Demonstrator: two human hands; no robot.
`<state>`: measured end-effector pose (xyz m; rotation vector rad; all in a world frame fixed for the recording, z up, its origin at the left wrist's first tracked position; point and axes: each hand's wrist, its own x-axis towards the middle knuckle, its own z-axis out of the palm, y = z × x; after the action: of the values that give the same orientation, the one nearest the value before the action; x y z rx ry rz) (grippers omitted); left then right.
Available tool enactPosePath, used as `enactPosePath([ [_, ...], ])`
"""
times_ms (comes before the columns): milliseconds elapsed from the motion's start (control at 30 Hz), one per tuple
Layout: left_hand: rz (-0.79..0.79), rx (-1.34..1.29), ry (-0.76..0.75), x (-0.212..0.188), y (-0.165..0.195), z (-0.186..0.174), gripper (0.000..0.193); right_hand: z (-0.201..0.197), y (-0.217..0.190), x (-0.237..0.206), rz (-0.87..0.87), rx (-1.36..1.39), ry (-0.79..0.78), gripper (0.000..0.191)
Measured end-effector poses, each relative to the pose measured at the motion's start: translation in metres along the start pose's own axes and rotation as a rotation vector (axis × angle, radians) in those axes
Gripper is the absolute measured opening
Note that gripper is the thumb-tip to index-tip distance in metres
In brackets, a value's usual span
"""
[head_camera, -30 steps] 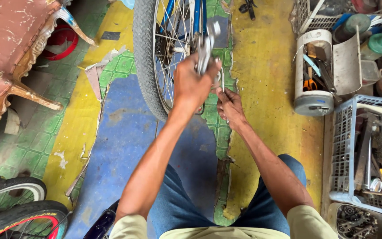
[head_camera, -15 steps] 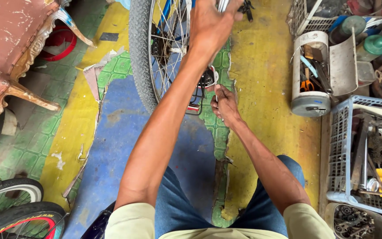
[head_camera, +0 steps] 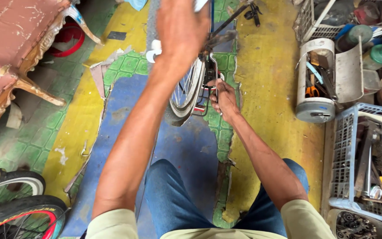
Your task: The person plugs in a power tool, then uses a wrench to adjust the rear wheel axle of a bicycle. The person handles a power tool and a wrench while working on the bicycle in a cluttered workshop.
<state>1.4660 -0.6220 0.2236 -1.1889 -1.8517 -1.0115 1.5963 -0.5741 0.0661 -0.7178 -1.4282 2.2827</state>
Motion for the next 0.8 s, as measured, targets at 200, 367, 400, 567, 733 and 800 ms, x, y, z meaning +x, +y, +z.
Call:
enactPosePath([
  [200,-0.126,0.245,-0.062,-0.008,-0.035,-0.047,0.040,0.013,0.005,0.006,0.001,-0.003,0.008,0.040],
  [367,-0.200,0.280,-0.090,-0.015,-0.043,-0.054,0.057,0.016,0.003,0.010,0.077,0.003,0.003,0.041],
  [400,-0.208,0.276,-0.095,-0.015,-0.045,-0.055,0.058,0.014,-0.001,0.012,0.109,0.018,-0.008,0.042],
  [567,-0.285,0.259,-0.131,-0.017,-0.052,-0.054,0.056,0.010,-0.005,0.018,0.158,-0.010,-0.034,0.044],
  [733,-0.352,0.265,-0.179,-0.022,-0.053,-0.053,0.056,0.018,0.005,0.017,0.057,-0.052,-0.028,0.047],
  [800,-0.335,0.263,-0.159,-0.023,-0.053,-0.052,0.061,0.019,0.002,0.021,0.121,-0.010,-0.019,0.045],
])
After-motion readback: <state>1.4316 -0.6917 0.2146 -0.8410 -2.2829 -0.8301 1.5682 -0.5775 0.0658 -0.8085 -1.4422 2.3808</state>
